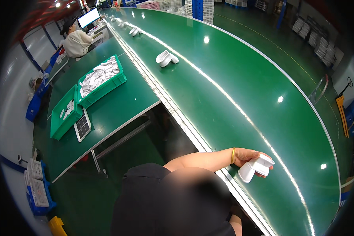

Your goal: Assembling plastic housings using an electric screwdriver on a factory assembly line.

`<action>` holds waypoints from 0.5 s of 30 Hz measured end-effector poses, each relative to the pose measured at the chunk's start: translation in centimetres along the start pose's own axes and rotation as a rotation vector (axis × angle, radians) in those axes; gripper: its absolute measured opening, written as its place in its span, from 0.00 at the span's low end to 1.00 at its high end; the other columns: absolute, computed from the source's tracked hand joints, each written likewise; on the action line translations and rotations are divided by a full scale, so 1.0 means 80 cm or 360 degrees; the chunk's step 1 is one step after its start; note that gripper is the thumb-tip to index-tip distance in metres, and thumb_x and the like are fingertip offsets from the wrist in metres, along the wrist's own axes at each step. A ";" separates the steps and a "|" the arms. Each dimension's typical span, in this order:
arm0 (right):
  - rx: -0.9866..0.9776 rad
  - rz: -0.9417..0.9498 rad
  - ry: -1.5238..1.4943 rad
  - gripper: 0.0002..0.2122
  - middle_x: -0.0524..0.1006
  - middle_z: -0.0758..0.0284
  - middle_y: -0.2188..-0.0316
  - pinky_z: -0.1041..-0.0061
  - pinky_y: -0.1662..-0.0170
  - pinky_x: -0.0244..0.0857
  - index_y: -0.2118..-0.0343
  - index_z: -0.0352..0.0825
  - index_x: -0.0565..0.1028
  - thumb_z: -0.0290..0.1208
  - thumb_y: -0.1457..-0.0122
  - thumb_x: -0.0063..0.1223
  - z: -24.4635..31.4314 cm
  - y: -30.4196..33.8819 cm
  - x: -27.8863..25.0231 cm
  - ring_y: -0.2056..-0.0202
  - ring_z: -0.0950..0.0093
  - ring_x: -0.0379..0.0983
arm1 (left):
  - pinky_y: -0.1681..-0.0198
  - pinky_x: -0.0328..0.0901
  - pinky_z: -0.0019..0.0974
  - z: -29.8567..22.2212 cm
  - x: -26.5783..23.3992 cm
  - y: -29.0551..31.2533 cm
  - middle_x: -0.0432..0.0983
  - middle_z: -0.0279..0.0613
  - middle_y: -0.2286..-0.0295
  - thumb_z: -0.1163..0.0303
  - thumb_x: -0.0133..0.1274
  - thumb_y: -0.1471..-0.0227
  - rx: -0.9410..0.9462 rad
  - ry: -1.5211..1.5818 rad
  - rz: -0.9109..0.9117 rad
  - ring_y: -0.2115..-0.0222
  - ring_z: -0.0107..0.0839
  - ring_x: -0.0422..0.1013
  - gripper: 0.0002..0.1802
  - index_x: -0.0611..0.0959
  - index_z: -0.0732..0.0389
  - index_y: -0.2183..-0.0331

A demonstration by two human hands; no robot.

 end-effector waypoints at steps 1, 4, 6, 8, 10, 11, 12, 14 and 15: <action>-0.0012 0.0000 -0.0025 0.27 0.59 0.56 0.36 0.58 0.33 0.44 0.39 0.41 0.64 0.46 0.40 0.46 0.000 0.004 0.003 0.34 0.56 0.51 | 0.51 0.71 0.46 0.001 -0.003 0.000 0.71 0.42 0.50 0.45 0.68 0.60 0.0003 0.0002 -0.0006 0.53 0.51 0.72 0.45 0.70 0.56 0.45; -0.0054 0.0001 -0.0093 0.27 0.59 0.56 0.36 0.58 0.33 0.44 0.39 0.41 0.64 0.46 0.40 0.46 0.002 0.013 0.008 0.34 0.56 0.51 | 0.49 0.69 0.46 0.000 -0.002 0.003 0.69 0.41 0.48 0.47 0.69 0.61 -0.0044 0.0029 0.0007 0.51 0.51 0.71 0.47 0.68 0.54 0.44; -0.0092 0.0005 -0.0133 0.27 0.59 0.56 0.36 0.58 0.33 0.44 0.39 0.41 0.64 0.46 0.40 0.45 0.003 0.018 0.008 0.34 0.56 0.51 | 0.49 0.69 0.46 -0.002 0.002 0.007 0.69 0.41 0.48 0.47 0.69 0.61 -0.0046 0.0001 -0.0014 0.51 0.51 0.71 0.47 0.68 0.54 0.43; -0.0091 -0.0014 -0.0166 0.27 0.59 0.56 0.36 0.58 0.33 0.44 0.39 0.41 0.64 0.46 0.40 0.45 0.008 0.029 0.009 0.34 0.56 0.51 | 0.49 0.69 0.46 0.001 -0.004 0.004 0.69 0.41 0.48 0.46 0.69 0.62 -0.0049 0.0011 0.0007 0.51 0.51 0.71 0.48 0.68 0.54 0.43; -0.0111 -0.0024 -0.0206 0.27 0.59 0.56 0.36 0.58 0.32 0.44 0.39 0.41 0.64 0.46 0.40 0.45 0.012 0.035 0.010 0.34 0.56 0.51 | 0.49 0.69 0.46 0.003 -0.004 0.004 0.69 0.41 0.48 0.46 0.69 0.62 -0.0048 0.0001 0.0018 0.51 0.51 0.71 0.48 0.68 0.55 0.43; -0.0129 -0.0027 -0.0230 0.27 0.59 0.56 0.36 0.58 0.32 0.44 0.39 0.41 0.64 0.46 0.40 0.45 0.013 0.037 0.011 0.34 0.56 0.51 | 0.49 0.69 0.46 0.003 -0.004 0.004 0.69 0.42 0.48 0.46 0.69 0.62 -0.0051 -0.0007 0.0004 0.51 0.51 0.71 0.48 0.68 0.55 0.43; -0.0144 -0.0030 -0.0255 0.27 0.59 0.56 0.36 0.58 0.32 0.44 0.39 0.41 0.64 0.46 0.40 0.45 0.014 0.039 0.012 0.34 0.56 0.50 | 0.49 0.69 0.46 0.004 -0.004 0.004 0.69 0.42 0.48 0.46 0.70 0.62 -0.0055 -0.0013 -0.0009 0.51 0.50 0.71 0.49 0.67 0.55 0.43; -0.0177 -0.0029 -0.0292 0.27 0.59 0.56 0.36 0.59 0.32 0.44 0.39 0.41 0.64 0.46 0.40 0.45 0.019 0.039 0.013 0.34 0.56 0.50 | 0.48 0.69 0.46 0.003 -0.001 0.005 0.69 0.42 0.48 0.46 0.70 0.63 -0.0049 -0.0029 -0.0016 0.51 0.50 0.71 0.49 0.67 0.56 0.43; -0.0190 -0.0030 -0.0311 0.27 0.59 0.56 0.36 0.59 0.32 0.44 0.39 0.41 0.64 0.46 0.40 0.45 0.022 0.040 0.013 0.34 0.56 0.50 | 0.48 0.69 0.46 0.003 0.000 0.005 0.69 0.42 0.48 0.46 0.70 0.63 -0.0047 -0.0038 -0.0023 0.51 0.50 0.71 0.50 0.67 0.56 0.43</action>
Point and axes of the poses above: each hand's wrist, its own y-axis away from the middle knuckle, its own x-axis out of the palm, z = x × y, the point moved 10 cm from there along -y, towards the middle knuckle
